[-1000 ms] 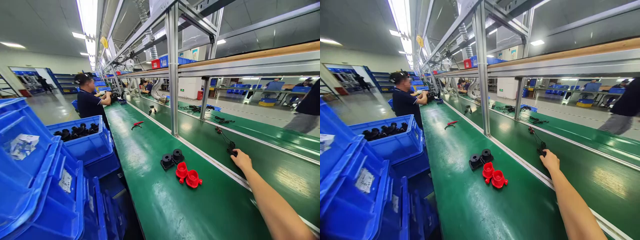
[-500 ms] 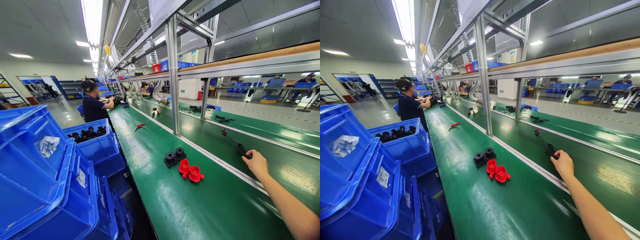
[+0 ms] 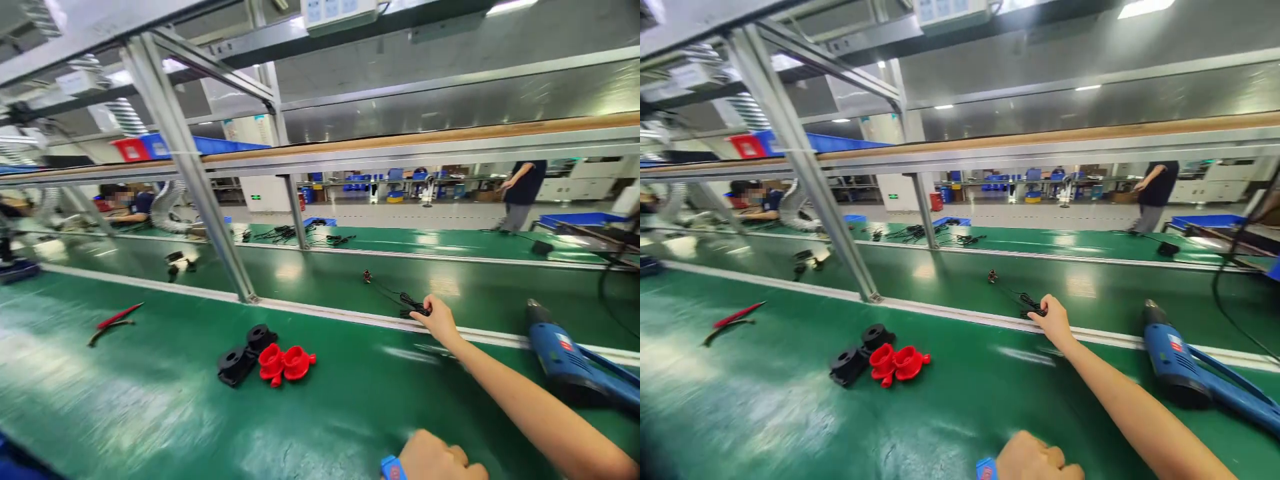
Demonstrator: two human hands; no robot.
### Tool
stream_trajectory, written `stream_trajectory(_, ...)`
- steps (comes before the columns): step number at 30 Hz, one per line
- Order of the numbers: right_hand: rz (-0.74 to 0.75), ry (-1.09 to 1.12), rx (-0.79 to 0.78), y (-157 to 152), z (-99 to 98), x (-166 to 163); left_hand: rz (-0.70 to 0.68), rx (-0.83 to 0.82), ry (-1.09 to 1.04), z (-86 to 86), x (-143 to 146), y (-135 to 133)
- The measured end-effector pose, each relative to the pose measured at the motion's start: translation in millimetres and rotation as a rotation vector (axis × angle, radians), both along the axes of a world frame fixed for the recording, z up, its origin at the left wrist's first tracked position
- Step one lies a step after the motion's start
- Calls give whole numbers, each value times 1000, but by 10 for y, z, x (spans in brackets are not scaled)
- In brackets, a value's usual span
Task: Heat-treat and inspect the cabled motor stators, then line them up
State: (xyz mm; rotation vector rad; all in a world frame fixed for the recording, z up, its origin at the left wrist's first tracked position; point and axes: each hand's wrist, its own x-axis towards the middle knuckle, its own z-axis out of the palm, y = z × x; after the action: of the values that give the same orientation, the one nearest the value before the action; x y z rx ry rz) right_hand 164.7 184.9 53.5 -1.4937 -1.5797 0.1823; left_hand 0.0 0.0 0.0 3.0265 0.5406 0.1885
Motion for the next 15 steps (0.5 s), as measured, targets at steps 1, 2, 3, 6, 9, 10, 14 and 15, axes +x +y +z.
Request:
stream_trajectory(1, 6, 14, 3, -108, 21, 51, 23, -9, 18, 17, 2, 6)
stream_trajectory(2, 11, 28, 3, -220, 40, 101, 42, -22, 38, 45, 2, 7)
stream_trajectory(3, 15, 41, 1, -337, 55, 152, 53, -37, 60, 84, -2, 4)
stream_trajectory(6, 17, 74, -18, -697, 72, 301, 71, -88, 127, 224, -23, -23)
stream_trajectory(9, 0, 95, -40, -1041, 45, 446, 131, -143, 171, 350, -34, -59)
stream_trajectory(10, -8, 99, -47, -1149, 28, 495, 148, -162, 179, 387, -34, -70)
stream_trajectory(14, -29, 97, -89, -1569, -40, 707, 179, -232, 214, 500, -29, -105)
stream_trajectory(15, -34, 79, -94, -1664, -48, 765, 181, -244, 216, 512, -28, -111)
